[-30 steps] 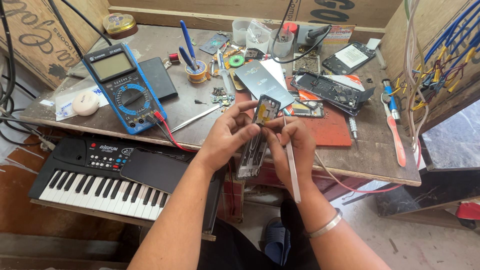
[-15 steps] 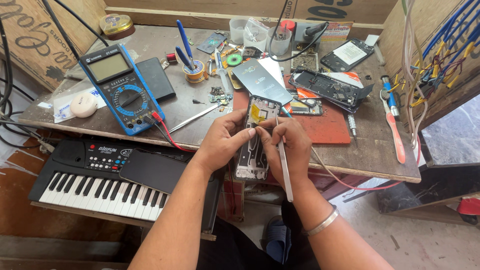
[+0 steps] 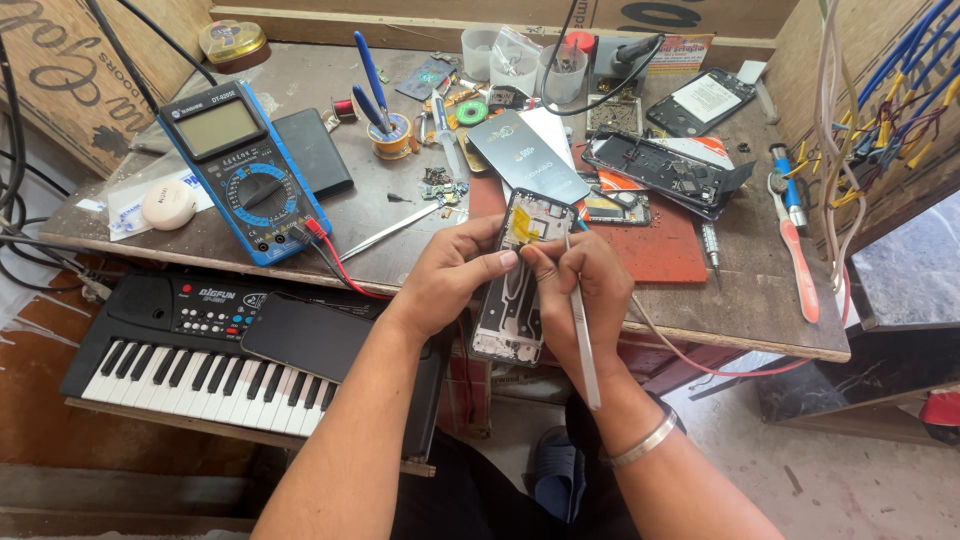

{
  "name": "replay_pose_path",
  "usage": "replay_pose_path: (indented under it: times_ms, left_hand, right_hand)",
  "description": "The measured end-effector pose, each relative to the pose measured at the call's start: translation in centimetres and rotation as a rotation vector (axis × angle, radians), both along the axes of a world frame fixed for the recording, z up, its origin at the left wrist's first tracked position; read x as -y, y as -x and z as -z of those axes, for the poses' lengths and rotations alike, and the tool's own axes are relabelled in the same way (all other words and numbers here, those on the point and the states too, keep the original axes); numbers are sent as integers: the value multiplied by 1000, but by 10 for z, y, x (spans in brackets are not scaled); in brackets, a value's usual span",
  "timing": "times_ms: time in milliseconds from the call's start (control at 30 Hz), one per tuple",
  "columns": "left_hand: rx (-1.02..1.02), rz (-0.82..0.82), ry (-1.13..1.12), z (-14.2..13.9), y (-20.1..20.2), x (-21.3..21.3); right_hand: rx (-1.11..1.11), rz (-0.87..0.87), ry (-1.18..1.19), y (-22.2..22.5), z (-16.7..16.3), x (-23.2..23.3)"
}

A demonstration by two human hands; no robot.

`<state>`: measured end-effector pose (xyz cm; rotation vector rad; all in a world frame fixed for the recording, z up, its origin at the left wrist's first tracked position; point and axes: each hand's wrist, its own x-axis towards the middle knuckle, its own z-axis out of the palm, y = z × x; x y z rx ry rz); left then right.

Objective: The person holds a disassembled phone frame and works on its internal components with tweezers, prying and repositioning small parts inside the chassis. They set the phone down on the cluttered workbench and continue manipulating small components with the tweezers.

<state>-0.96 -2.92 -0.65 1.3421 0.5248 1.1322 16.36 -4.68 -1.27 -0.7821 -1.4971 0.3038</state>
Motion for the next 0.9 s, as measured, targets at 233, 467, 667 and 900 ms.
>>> replay_pose_path:
  times_ms: [233, 467, 667, 900]
  left_hand:
    - [164, -11, 128, 2, 5, -5]
    - [198, -148, 55, 8, 4, -4]
    - [181, -233, 63, 1, 0, -1]
    - [310, -257, 142, -6, -1, 1]
  right_hand:
    - [-239, -72, -67, -8, 10, -3]
    - [-456, -152, -55, -6, 11, -3]
    - [-460, -175, -18, -7, 12, -5]
    - [-473, -238, 44, -9, 12, -9]
